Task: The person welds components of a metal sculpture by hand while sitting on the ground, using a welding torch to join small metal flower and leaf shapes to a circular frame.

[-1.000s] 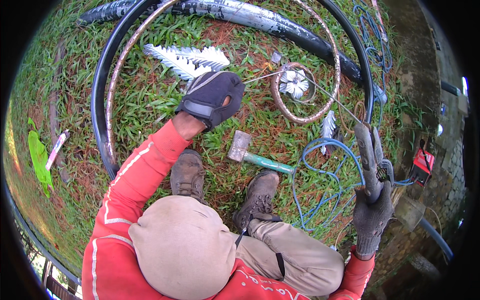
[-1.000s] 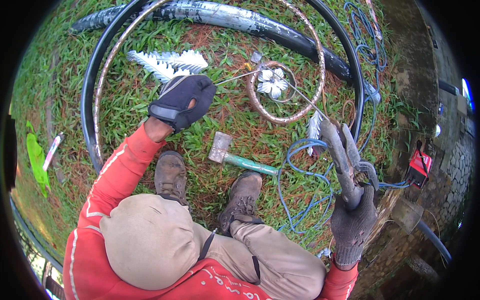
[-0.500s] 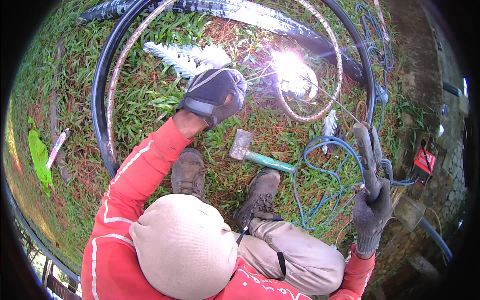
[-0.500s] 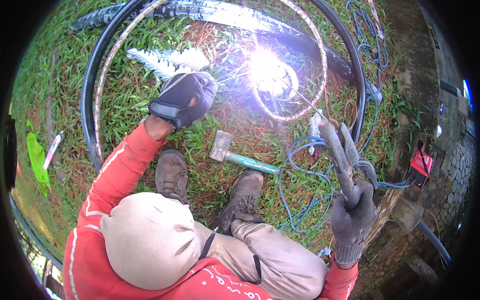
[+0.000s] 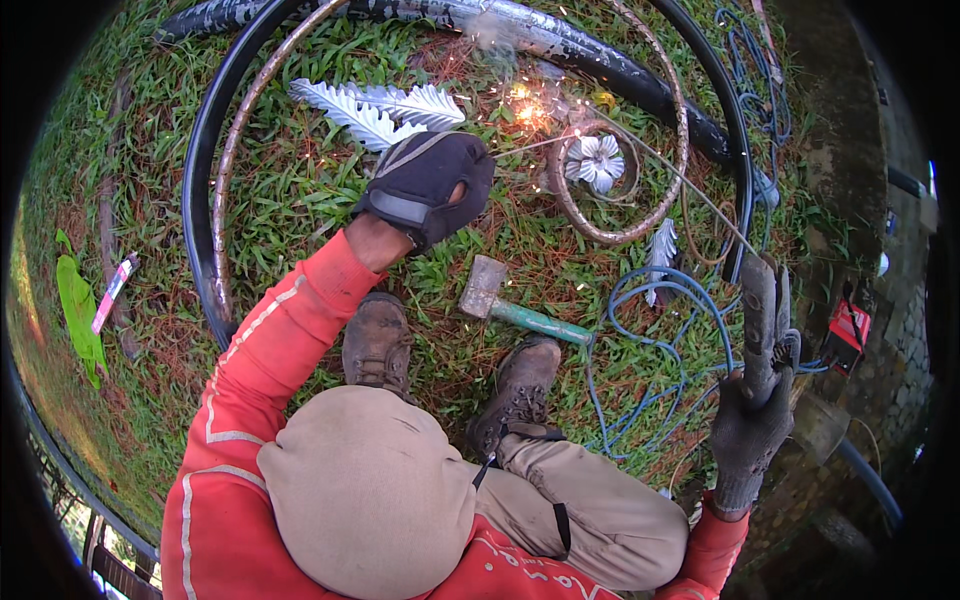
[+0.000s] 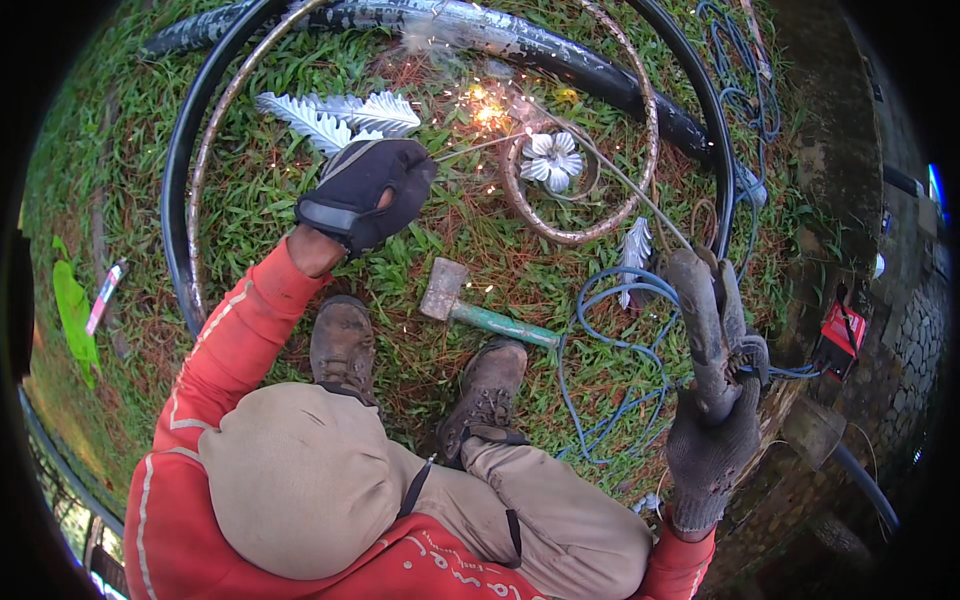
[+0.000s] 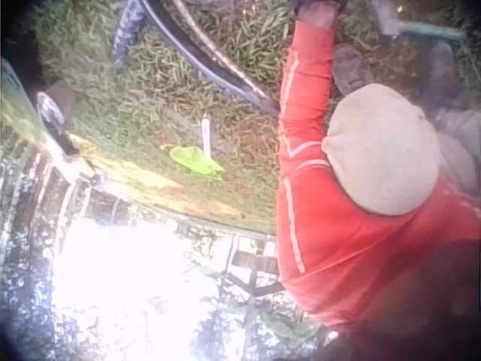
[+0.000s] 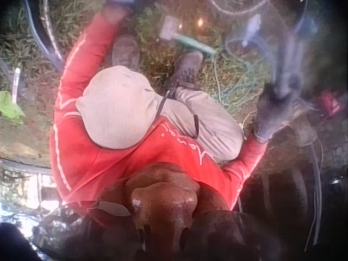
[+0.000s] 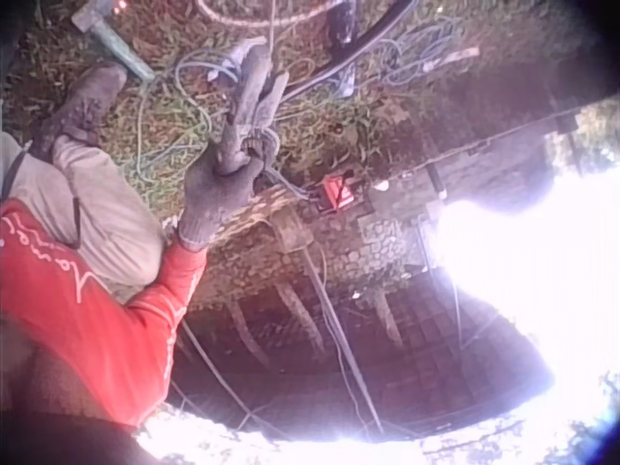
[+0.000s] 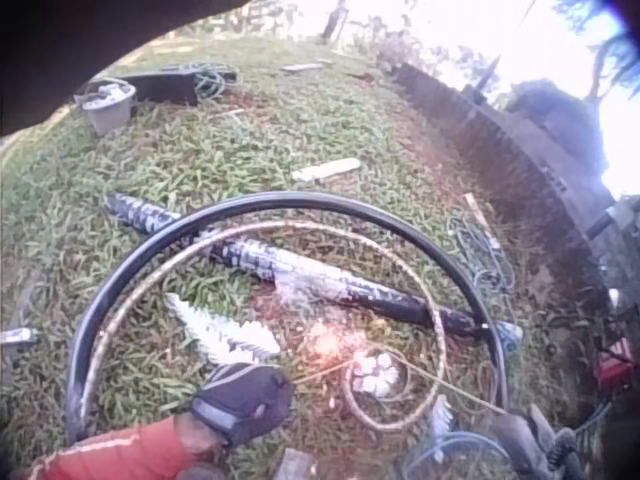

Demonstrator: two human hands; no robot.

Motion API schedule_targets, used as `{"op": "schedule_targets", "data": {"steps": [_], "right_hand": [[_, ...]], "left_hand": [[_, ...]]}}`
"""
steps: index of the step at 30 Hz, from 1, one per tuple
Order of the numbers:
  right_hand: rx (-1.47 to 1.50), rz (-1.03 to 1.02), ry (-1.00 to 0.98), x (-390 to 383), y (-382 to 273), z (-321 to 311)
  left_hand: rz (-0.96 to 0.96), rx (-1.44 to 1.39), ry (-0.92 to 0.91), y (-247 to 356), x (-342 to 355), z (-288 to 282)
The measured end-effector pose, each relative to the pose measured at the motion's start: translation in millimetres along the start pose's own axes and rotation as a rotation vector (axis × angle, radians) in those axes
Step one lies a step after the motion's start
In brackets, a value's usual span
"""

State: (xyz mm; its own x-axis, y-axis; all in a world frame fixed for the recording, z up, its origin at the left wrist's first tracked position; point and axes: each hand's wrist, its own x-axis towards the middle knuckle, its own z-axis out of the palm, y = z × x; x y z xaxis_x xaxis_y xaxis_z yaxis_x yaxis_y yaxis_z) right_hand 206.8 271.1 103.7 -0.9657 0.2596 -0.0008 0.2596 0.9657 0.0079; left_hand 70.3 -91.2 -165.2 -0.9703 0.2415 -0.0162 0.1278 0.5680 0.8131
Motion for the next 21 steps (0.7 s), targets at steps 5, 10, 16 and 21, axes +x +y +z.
{"op": "schedule_targets", "data": {"steps": [5, 10, 16, 21], "right_hand": [[-0.024, -0.09, -0.049, 6, -6, -5], [-0.065, -0.051, -0.042, 3, -8, -4], [-0.04, -0.06, -0.052, 3, -8, -4], [-0.047, -0.045, -0.068, 4, -6, -3]], "left_hand": [[0.229, -0.054, 0.186, -29, -6, 9], [-0.021, 0.033, -0.016, -4, -1, 0], [-0.027, -0.007, -0.004, -2, -1, -2], [0.023, 0.002, 0.029, -6, -1, 0]]}}
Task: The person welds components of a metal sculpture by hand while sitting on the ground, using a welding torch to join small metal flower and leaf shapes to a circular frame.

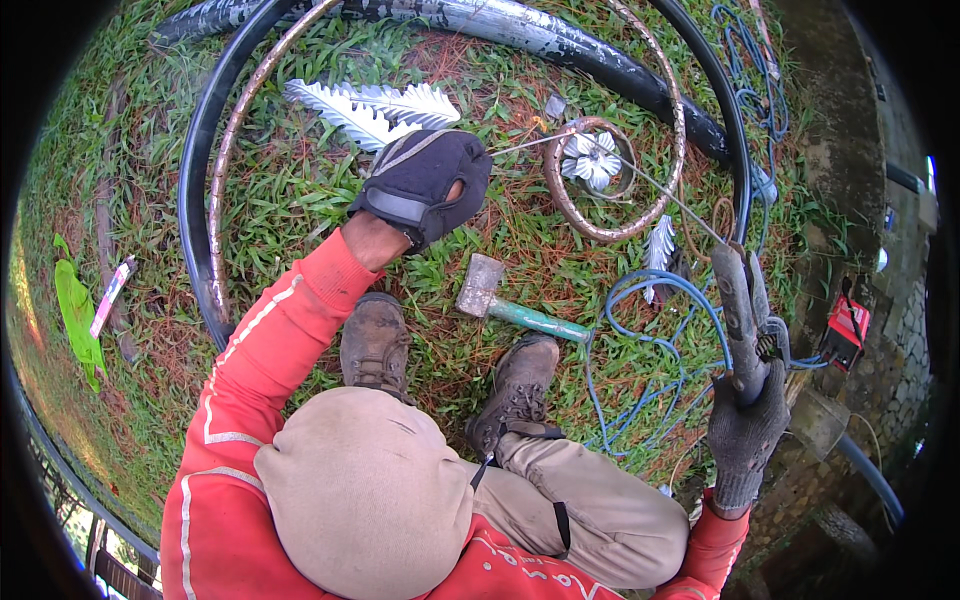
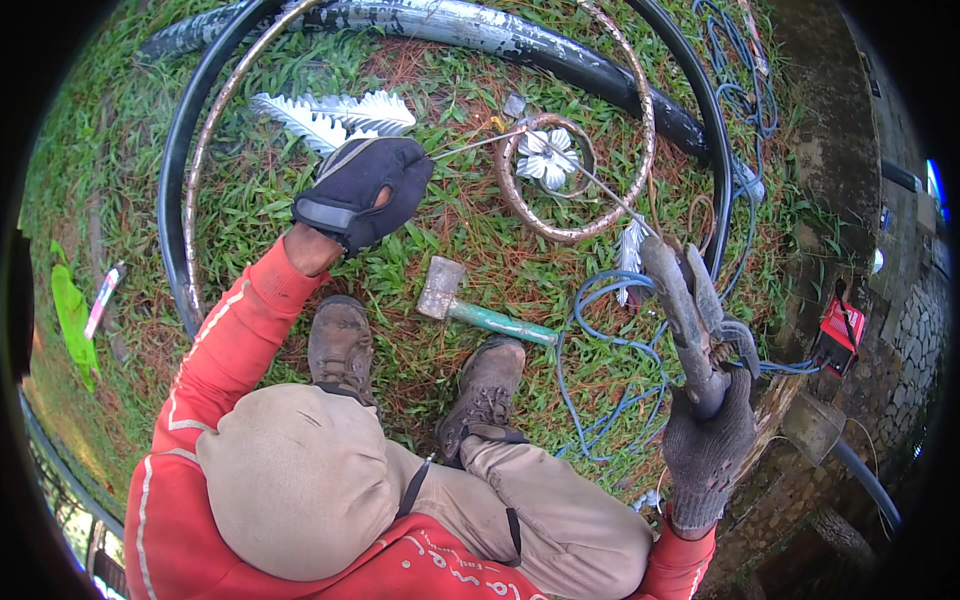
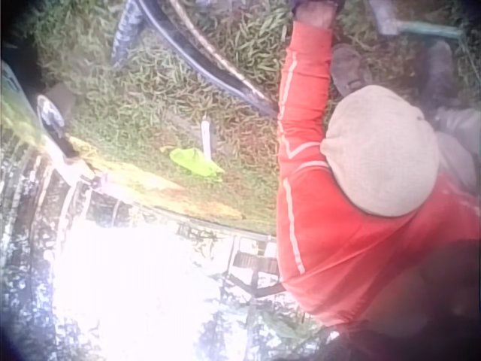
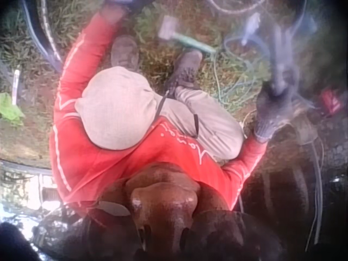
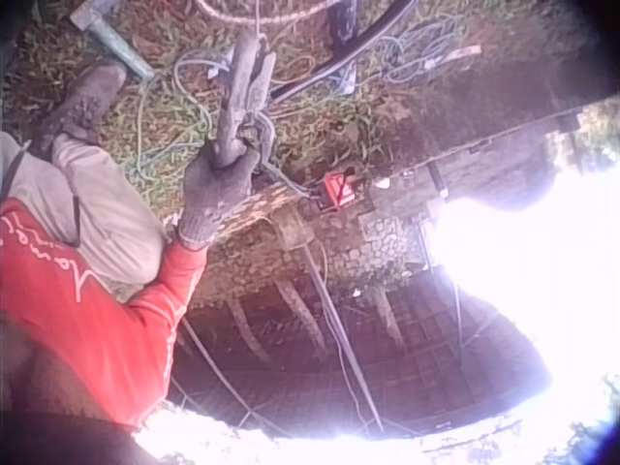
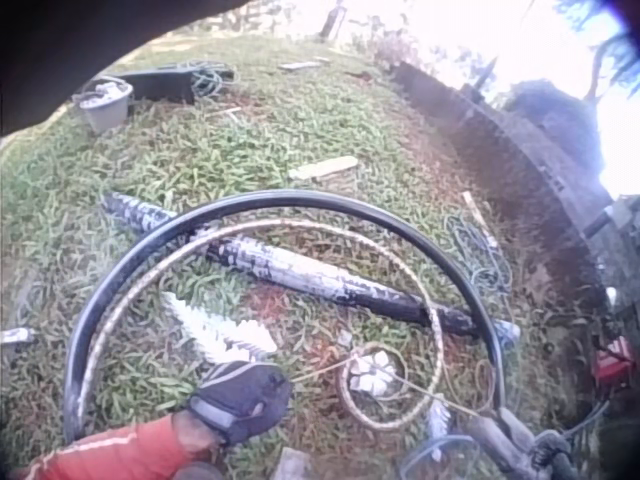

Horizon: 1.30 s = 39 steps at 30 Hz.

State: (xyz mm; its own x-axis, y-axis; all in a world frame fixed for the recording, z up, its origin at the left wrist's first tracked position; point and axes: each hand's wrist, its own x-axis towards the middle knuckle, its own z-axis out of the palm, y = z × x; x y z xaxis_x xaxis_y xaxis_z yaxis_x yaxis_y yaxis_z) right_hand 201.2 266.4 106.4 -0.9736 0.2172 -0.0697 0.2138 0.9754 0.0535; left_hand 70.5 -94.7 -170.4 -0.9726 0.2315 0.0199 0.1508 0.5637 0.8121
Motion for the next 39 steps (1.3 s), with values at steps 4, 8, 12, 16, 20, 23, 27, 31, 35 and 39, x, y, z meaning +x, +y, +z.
{"op": "schedule_targets", "data": {"steps": [4, 8, 12, 16, 20, 23, 27, 31, 35, 39], "right_hand": [[-0.014, -0.042, 0.012, 0, 7, 0], [-0.021, -0.038, -0.005, 0, 9, -1], [-0.016, -0.025, 0.01, 0, 4, 1], [-0.002, -0.039, 0.018, 1, -2, 1], [0.014, -0.012, 0.002, 2, -2, -1], [-0.02, -0.031, 0.002, 2, -1, -1], [0.01, -0.023, -0.008, 2, 0, -2], [-0.01, -0.057, 0.011, 2, 1, -1], [-0.035, -0.066, 0.002, 2, -1, -2], [-0.021, -0.038, 0.002, 2, -1, -1]], "left_hand": [[-0.059, 0.006, -0.033, 7, 1, -2], [-0.042, 0.0, -0.001, 3, 0, 2], [-0.009, 0.011, 0.01, -1, 1, 4], [-0.041, 0.016, -0.026, -1, 1, 4], [-0.011, 0.012, -0.014, -5, 0, 4], [-0.012, 0.015, -0.03, -1, 1, 2], [0.016, 0.013, -0.021, -6, 0, 3], [-0.023, 0.0, -0.054, 1, 1, -1], [0.047, 0.014, 0.0, -6, -1, 1], [0.015, 0.026, -0.011, -3, 0, 2]]}}
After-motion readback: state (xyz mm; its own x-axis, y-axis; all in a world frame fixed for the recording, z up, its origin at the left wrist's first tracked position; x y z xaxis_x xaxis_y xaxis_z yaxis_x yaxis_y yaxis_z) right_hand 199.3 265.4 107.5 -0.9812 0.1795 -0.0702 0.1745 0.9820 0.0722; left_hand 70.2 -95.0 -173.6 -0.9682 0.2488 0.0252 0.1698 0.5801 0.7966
